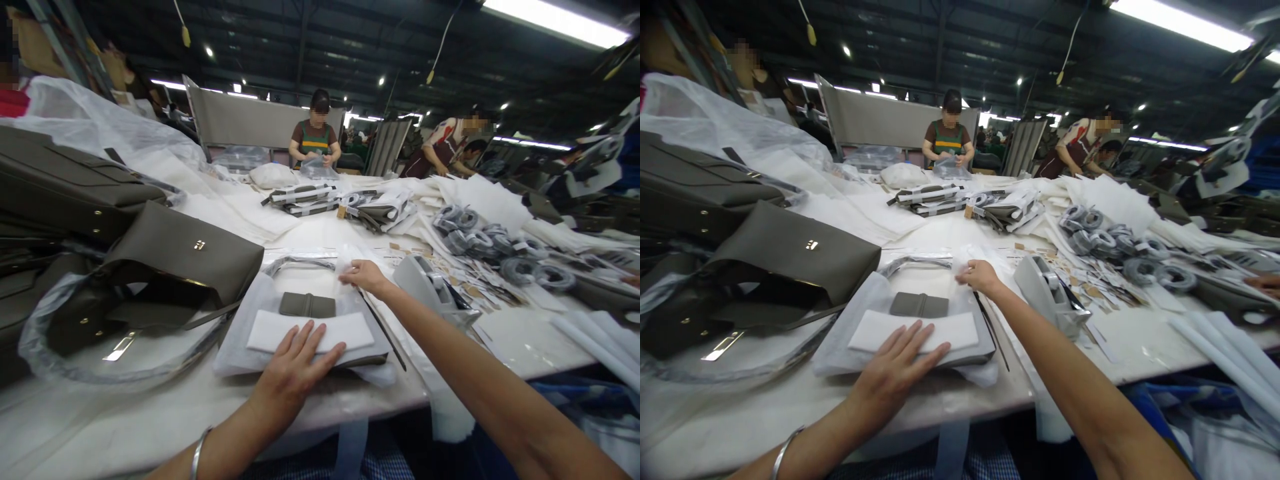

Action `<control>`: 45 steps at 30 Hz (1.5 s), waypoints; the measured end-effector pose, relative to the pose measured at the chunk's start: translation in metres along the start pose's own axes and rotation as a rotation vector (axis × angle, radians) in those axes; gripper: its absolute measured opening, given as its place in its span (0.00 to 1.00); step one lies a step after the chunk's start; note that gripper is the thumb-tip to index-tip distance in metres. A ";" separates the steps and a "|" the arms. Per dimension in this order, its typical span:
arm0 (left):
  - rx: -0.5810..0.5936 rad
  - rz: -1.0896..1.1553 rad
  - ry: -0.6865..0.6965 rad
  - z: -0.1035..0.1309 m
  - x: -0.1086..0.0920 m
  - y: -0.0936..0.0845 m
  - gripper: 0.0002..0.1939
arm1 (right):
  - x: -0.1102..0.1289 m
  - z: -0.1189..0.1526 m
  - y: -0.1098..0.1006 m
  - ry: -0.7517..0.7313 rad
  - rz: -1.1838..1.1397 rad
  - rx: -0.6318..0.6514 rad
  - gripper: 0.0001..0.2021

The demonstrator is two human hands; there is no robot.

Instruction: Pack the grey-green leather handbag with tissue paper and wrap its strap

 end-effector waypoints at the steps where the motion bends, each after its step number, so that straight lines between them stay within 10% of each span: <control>1: 0.005 -0.002 0.001 0.000 0.000 0.000 0.28 | 0.001 -0.001 -0.002 -0.027 -0.052 -0.024 0.06; 8: -0.011 -0.021 0.008 0.000 0.001 0.002 0.26 | 0.033 -0.006 -0.026 -0.207 -0.264 -0.116 0.14; 13: 0.051 0.011 0.001 0.001 0.000 0.002 0.29 | 0.047 0.056 -0.037 -0.320 -0.187 -0.048 0.14; 21: 0.092 0.070 -0.048 -0.004 -0.006 -0.002 0.30 | 0.008 0.174 0.001 -0.773 0.386 0.126 0.31; 31: 0.224 0.122 -0.056 -0.010 -0.004 -0.009 0.42 | -0.026 0.204 0.031 -1.000 0.518 -0.119 0.30; 36: 0.131 0.031 0.133 -0.008 -0.006 -0.010 0.30 | -0.034 0.209 0.041 -1.000 0.438 -0.164 0.32; 45: -0.017 0.000 0.166 -0.001 -0.007 -0.005 0.25 | 0.016 0.171 -0.023 -0.477 0.033 0.263 0.19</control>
Point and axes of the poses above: each hand's wrist, its own z-axis away from the middle knuckle, its own y-axis out of the palm, x = y × z, the point moved 2 cm from there along -z, towards the middle knuckle, and after that the axes turned 12 degrees about -z, right-handed, at the moved point
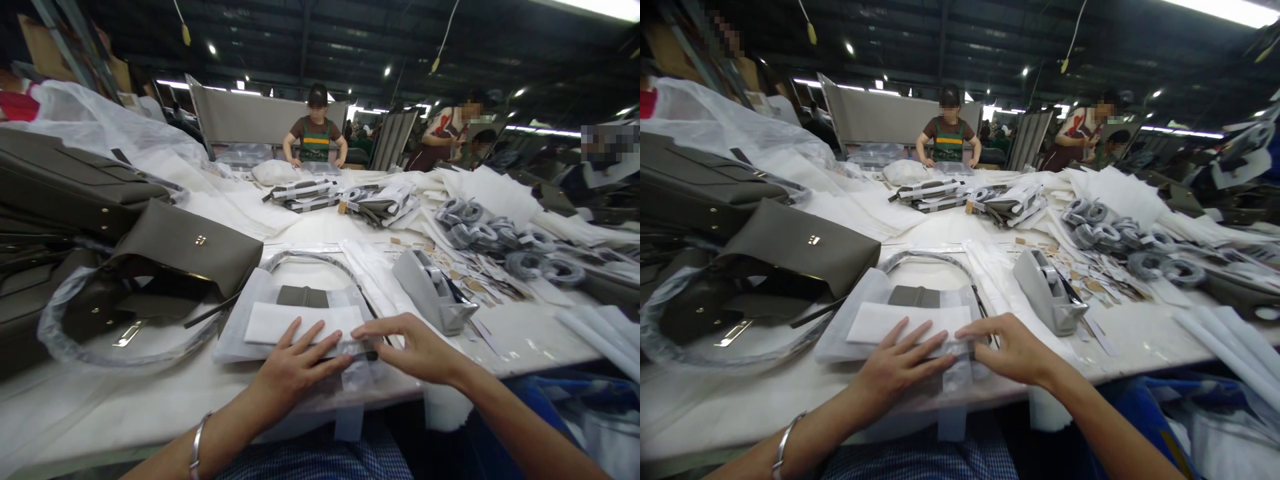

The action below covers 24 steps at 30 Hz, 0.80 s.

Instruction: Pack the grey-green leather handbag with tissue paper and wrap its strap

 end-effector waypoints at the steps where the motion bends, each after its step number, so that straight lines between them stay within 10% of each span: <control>1: -0.008 -0.003 -0.004 0.000 0.000 0.001 0.25 | 0.000 -0.015 -0.003 0.003 0.046 -0.037 0.17; 8: -0.050 -0.004 -0.031 -0.001 -0.001 0.004 0.23 | -0.034 -0.093 0.032 -0.010 0.522 0.163 0.19; 24: -0.064 0.019 -0.057 0.001 -0.002 0.004 0.23 | -0.040 -0.081 0.017 -0.047 0.495 0.288 0.17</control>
Point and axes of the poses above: each hand's wrist, its own z-axis away from the middle knuckle, its own y-axis out of the palm, x = y × z, the point moved 2 cm from there along -z, towards the middle knuckle, and after that the axes turned 12 degrees about -z, right-handed, at the moved point
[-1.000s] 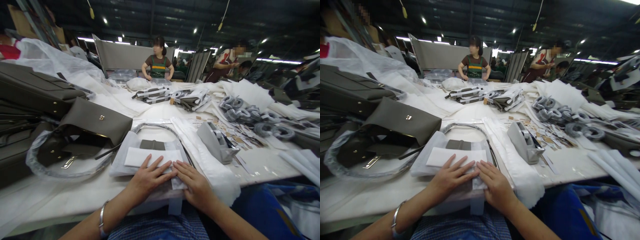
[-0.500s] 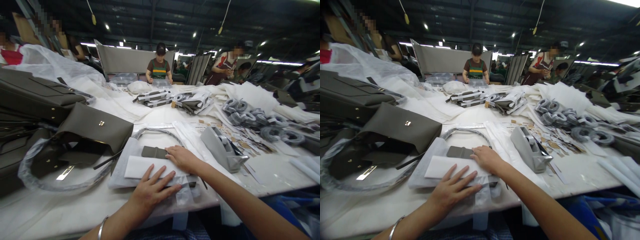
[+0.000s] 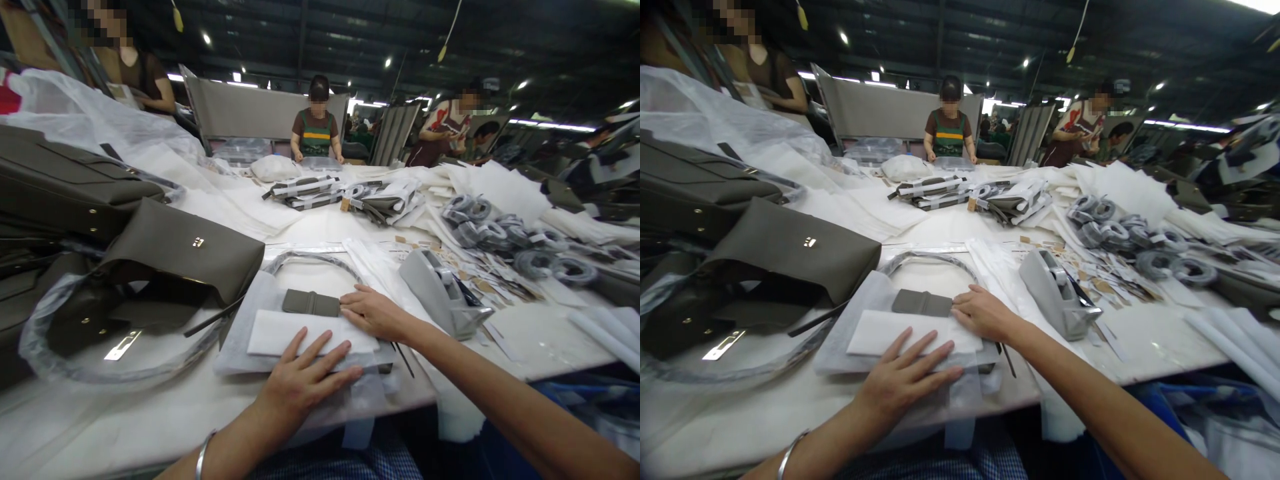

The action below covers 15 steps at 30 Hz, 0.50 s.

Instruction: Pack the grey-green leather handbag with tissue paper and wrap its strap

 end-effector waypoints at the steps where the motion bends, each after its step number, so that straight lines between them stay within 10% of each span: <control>1: 0.013 0.010 0.004 -0.001 0.001 -0.001 0.22 | -0.001 0.007 0.001 -0.023 -0.055 -0.037 0.17; 15: 0.126 0.112 0.036 0.001 0.005 0.000 0.26 | 0.037 0.112 0.057 -0.181 -0.026 -0.496 0.28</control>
Point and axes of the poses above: each hand's wrist, its own z-axis away from the middle knuckle, its own y-axis out of the palm, x = y × z, the point moved 2 cm from there along -z, towards the middle knuckle, and after that the axes turned 12 degrees about -z, right-handed, at the moved point
